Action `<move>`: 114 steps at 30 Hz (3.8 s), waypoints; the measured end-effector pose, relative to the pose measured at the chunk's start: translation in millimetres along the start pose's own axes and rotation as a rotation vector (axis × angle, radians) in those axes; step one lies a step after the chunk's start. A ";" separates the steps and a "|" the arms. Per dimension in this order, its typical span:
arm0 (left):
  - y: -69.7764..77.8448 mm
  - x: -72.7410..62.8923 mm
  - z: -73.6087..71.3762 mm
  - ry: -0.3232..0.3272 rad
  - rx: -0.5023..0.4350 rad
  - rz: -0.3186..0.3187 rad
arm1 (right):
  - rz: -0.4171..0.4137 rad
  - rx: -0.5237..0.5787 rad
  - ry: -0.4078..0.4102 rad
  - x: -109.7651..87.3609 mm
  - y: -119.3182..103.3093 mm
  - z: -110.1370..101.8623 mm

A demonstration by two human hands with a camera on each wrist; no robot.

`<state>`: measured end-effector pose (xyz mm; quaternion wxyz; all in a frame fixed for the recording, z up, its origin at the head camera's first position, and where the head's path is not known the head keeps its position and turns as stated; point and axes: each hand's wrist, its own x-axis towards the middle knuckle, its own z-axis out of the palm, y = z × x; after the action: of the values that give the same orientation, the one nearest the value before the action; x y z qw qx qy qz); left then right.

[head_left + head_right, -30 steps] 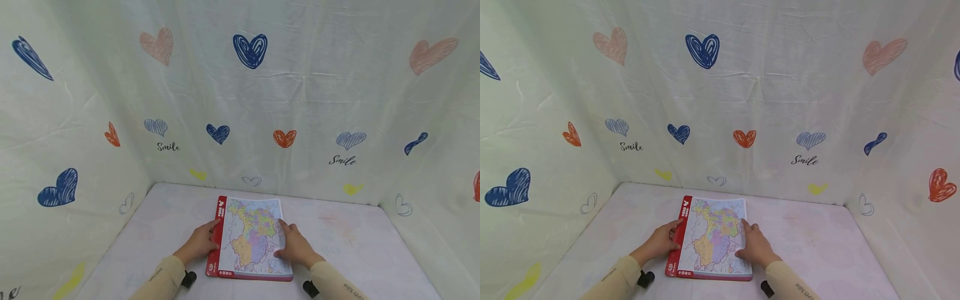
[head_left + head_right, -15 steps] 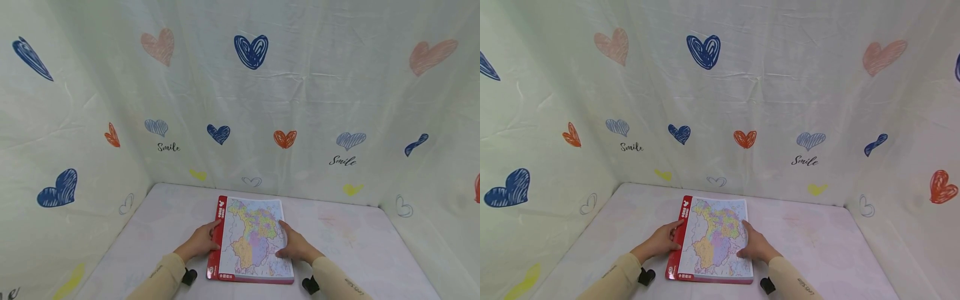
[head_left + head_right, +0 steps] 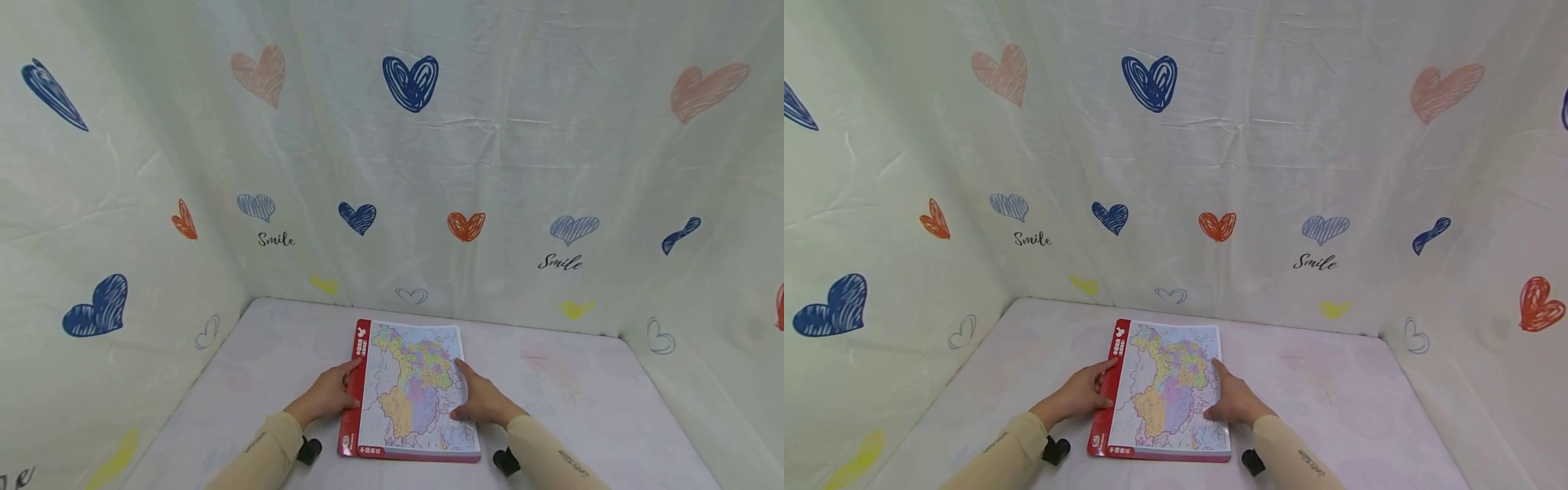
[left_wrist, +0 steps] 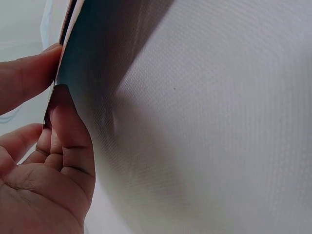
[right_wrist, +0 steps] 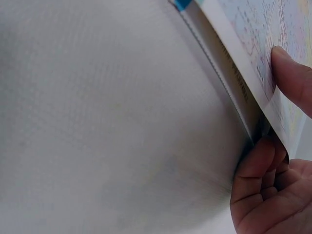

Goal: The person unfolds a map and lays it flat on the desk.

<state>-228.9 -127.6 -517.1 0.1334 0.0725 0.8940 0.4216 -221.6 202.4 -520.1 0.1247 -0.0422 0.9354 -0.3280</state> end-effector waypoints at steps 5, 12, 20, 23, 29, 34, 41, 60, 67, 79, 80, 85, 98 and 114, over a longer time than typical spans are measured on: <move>-0.5 0.0 -1.6 -0.018 -0.006 0.023 | -0.001 -0.014 -0.005 -0.7 0.3 -2.0; -1.7 0.0 -3.3 -0.028 -0.007 0.048 | -0.004 -0.015 0.000 -3.8 1.0 -5.7; 0.0 -1.1 -5.8 -0.020 -0.009 0.028 | -0.027 -0.012 0.007 -5.6 1.2 -9.4; 0.2 -2.1 -7.7 -0.018 -0.015 0.025 | -0.041 -0.017 0.009 -5.5 2.0 -11.2; -1.9 -4.8 -11.9 -0.013 -0.024 0.036 | -0.048 -0.024 0.008 -6.5 4.5 -16.7; -5.1 -5.8 -14.7 -0.022 -0.039 0.050 | -0.035 -0.016 0.010 -7.8 4.8 -20.8; -6.5 -6.3 -17.5 -0.032 -0.034 0.062 | -0.018 -0.027 -0.007 -8.6 3.5 -25.1; -14.1 -9.6 -27.2 -0.019 0.012 0.008 | -0.012 -0.053 -0.001 -8.1 9.9 -32.7; -17.9 -10.8 -31.8 -0.014 0.018 0.002 | 0.014 -0.037 -0.002 -8.3 14.1 -32.8; -24.5 -11.3 -38.7 0.013 0.044 -0.029 | 0.021 -0.052 0.001 -7.6 17.7 -35.3; -24.9 -11.3 -38.9 0.015 0.048 -0.032 | 0.022 -0.051 -0.001 -7.1 18.3 -35.5; -26.0 -12.7 -39.9 0.028 0.057 -0.057 | 0.032 -0.050 -0.004 -5.6 23.0 -35.7; -26.0 -16.1 -43.3 0.036 0.080 -0.100 | 0.042 -0.054 -0.015 -11.0 25.5 -41.6; -27.6 -23.2 -52.0 0.041 0.098 -0.100 | 0.057 -0.043 -0.011 -12.9 31.7 -44.2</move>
<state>-222.8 -188.9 -502.7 0.1321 0.0256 0.9185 0.3717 -220.7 255.9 -503.9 0.1382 -0.0200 0.9424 -0.3039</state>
